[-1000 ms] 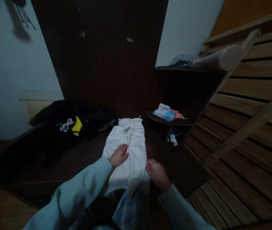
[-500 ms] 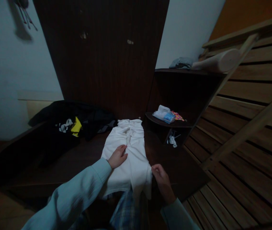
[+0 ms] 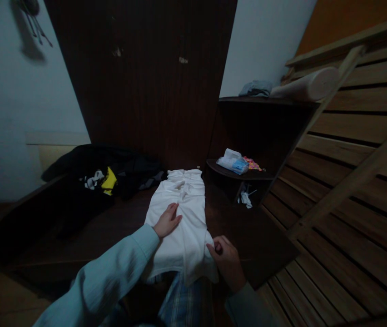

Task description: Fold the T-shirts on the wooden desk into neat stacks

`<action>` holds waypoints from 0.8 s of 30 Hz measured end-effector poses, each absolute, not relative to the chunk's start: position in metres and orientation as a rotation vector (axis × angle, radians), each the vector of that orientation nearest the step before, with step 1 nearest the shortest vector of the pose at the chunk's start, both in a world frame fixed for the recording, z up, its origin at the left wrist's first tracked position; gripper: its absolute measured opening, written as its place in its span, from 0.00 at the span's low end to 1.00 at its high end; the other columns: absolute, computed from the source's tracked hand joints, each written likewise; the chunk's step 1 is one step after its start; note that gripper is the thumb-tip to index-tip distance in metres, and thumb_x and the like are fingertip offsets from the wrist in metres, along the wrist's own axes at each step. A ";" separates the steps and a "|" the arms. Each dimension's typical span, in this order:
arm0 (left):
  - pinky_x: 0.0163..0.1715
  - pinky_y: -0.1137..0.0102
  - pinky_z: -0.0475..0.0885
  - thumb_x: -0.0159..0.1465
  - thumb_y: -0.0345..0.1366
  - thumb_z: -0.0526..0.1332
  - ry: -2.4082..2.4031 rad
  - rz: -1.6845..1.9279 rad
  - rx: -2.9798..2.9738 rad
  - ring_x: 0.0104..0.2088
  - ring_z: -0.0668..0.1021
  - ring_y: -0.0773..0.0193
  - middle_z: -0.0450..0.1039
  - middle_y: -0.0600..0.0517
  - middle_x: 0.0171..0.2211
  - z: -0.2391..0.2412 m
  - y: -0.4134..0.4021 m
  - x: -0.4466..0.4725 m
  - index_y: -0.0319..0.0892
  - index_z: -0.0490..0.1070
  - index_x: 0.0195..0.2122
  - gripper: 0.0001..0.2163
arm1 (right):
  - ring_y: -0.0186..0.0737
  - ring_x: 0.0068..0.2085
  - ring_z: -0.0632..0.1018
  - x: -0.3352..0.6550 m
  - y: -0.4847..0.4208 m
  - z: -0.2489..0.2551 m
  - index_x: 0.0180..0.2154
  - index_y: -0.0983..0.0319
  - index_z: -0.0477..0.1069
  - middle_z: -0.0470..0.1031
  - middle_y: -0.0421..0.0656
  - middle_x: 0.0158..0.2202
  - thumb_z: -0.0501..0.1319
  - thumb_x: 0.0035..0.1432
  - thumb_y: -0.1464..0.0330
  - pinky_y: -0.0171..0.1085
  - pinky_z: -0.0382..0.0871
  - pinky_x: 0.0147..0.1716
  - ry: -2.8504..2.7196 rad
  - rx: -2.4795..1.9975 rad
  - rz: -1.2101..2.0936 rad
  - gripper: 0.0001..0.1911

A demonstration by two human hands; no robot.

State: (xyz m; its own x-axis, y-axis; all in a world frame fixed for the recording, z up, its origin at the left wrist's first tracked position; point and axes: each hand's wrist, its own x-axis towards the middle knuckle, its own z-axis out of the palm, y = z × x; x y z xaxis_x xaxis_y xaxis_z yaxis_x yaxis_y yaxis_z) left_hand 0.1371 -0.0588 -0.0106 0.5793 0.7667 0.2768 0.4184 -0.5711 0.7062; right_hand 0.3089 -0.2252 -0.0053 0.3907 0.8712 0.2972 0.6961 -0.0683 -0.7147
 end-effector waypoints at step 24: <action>0.55 0.60 0.57 0.56 0.34 0.54 0.877 0.708 2.318 0.55 0.62 0.54 0.58 0.39 0.54 -0.013 -0.065 0.134 0.34 0.59 0.53 0.23 | 0.43 0.35 0.75 0.316 -0.257 -0.016 0.43 0.61 0.59 0.75 0.44 0.32 0.57 0.47 0.54 0.39 0.67 0.36 -1.352 -1.578 1.224 0.25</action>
State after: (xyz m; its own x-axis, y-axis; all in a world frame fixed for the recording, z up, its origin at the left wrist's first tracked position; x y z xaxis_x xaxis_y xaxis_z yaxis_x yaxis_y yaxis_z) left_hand 0.1342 -0.0650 -0.0125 0.6472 0.7115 0.2739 0.4175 -0.6313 0.6535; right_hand 0.3162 -0.2567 -0.0165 0.0021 0.9786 -0.2059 0.3017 -0.1969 -0.9328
